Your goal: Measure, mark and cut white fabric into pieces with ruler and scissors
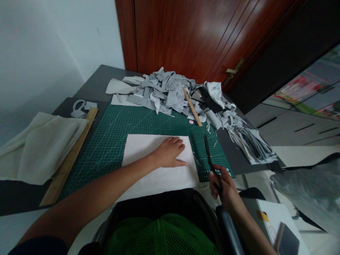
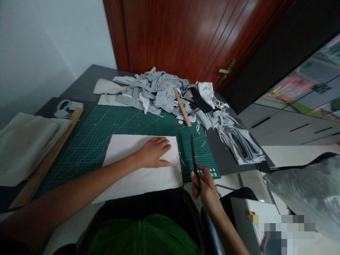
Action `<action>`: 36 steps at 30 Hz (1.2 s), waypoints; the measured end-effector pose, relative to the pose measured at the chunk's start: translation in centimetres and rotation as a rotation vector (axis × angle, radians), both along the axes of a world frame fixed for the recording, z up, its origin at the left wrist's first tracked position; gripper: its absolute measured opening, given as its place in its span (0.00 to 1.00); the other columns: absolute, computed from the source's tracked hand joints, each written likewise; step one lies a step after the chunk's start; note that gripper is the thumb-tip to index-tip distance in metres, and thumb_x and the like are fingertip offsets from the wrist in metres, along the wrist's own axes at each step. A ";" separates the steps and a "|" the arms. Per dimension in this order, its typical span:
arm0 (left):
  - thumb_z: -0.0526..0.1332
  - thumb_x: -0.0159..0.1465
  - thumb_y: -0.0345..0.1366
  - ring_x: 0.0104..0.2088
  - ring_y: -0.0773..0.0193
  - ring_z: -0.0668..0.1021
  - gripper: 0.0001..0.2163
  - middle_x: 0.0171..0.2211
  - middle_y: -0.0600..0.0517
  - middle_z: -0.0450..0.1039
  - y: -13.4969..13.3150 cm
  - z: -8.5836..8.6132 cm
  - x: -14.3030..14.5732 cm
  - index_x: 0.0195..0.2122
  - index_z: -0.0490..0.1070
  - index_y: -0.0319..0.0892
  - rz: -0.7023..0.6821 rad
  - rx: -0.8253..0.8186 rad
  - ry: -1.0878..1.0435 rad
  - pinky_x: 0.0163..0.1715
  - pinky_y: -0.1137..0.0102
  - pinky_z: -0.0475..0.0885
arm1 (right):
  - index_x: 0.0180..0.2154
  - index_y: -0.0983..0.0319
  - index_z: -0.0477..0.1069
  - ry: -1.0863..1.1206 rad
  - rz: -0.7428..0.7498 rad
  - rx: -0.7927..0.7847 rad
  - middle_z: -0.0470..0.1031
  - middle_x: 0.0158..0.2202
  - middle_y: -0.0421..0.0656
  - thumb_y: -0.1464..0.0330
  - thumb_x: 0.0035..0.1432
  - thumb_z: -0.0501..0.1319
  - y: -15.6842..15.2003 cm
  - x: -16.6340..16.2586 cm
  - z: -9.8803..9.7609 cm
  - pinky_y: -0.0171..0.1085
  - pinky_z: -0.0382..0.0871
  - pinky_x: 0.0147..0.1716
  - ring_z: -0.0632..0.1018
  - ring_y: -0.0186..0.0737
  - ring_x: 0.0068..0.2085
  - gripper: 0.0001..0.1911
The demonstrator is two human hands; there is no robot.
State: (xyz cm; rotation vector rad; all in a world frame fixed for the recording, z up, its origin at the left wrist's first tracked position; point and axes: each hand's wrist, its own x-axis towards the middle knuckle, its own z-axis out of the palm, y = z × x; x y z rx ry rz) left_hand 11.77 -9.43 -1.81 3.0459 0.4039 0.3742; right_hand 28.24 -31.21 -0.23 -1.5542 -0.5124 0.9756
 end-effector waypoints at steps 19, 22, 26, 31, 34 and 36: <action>0.52 0.74 0.54 0.69 0.52 0.65 0.29 0.69 0.40 0.63 4.0 0.1 -1.2 0.66 0.63 0.37 -0.087 -0.049 0.056 0.70 0.60 0.53 | 0.41 0.56 0.64 -0.124 -0.215 0.034 0.65 0.19 0.29 0.51 0.48 0.74 -1.8 5.5 -1.0 0.30 0.58 0.14 0.64 0.31 0.17 0.27; 0.52 0.74 0.54 0.70 0.52 0.64 0.29 0.69 0.40 0.62 3.9 0.2 -1.2 0.66 0.62 0.37 -0.095 -0.043 0.071 0.71 0.60 0.51 | 0.45 0.57 0.67 -0.417 -0.071 -0.117 0.68 0.18 0.31 0.54 0.47 0.74 -1.0 8.5 -1.2 0.35 0.62 0.17 0.67 0.36 0.18 0.27; 0.52 0.74 0.55 0.70 0.53 0.63 0.29 0.70 0.40 0.62 3.9 0.2 -1.1 0.66 0.63 0.38 -0.100 -0.043 0.070 0.71 0.61 0.51 | 0.48 0.60 0.76 -0.927 0.065 -0.290 0.80 0.29 0.44 0.60 0.51 0.70 1.0 11.1 -1.0 0.42 0.71 0.30 0.80 0.49 0.32 0.22; 0.54 0.74 0.54 0.70 0.52 0.64 0.28 0.69 0.40 0.63 3.9 0.1 -1.1 0.65 0.64 0.37 -0.096 -0.023 0.071 0.70 0.61 0.51 | 0.55 0.66 0.76 -1.272 0.306 -0.282 0.82 0.44 0.54 0.72 0.53 0.65 4.9 12.0 0.2 0.45 0.73 0.47 0.81 0.53 0.44 0.25; 0.55 0.73 0.54 0.69 0.52 0.65 0.27 0.67 0.41 0.65 3.8 0.1 -1.1 0.64 0.66 0.38 -0.106 0.009 0.047 0.69 0.62 0.52 | 0.54 0.69 0.75 -1.449 0.249 -0.222 0.77 0.52 0.61 0.74 0.61 0.58 4.1 9.1 0.7 0.52 0.70 0.52 0.78 0.57 0.50 0.20; 0.56 0.72 0.55 0.66 0.51 0.68 0.26 0.63 0.41 0.70 3.6 0.3 -1.1 0.60 0.70 0.39 -0.106 0.048 0.033 0.65 0.61 0.56 | 0.51 0.66 0.76 -1.512 0.150 -0.128 0.77 0.52 0.61 0.72 0.68 0.52 1.9 5.6 0.2 0.55 0.68 0.54 0.77 0.58 0.52 0.17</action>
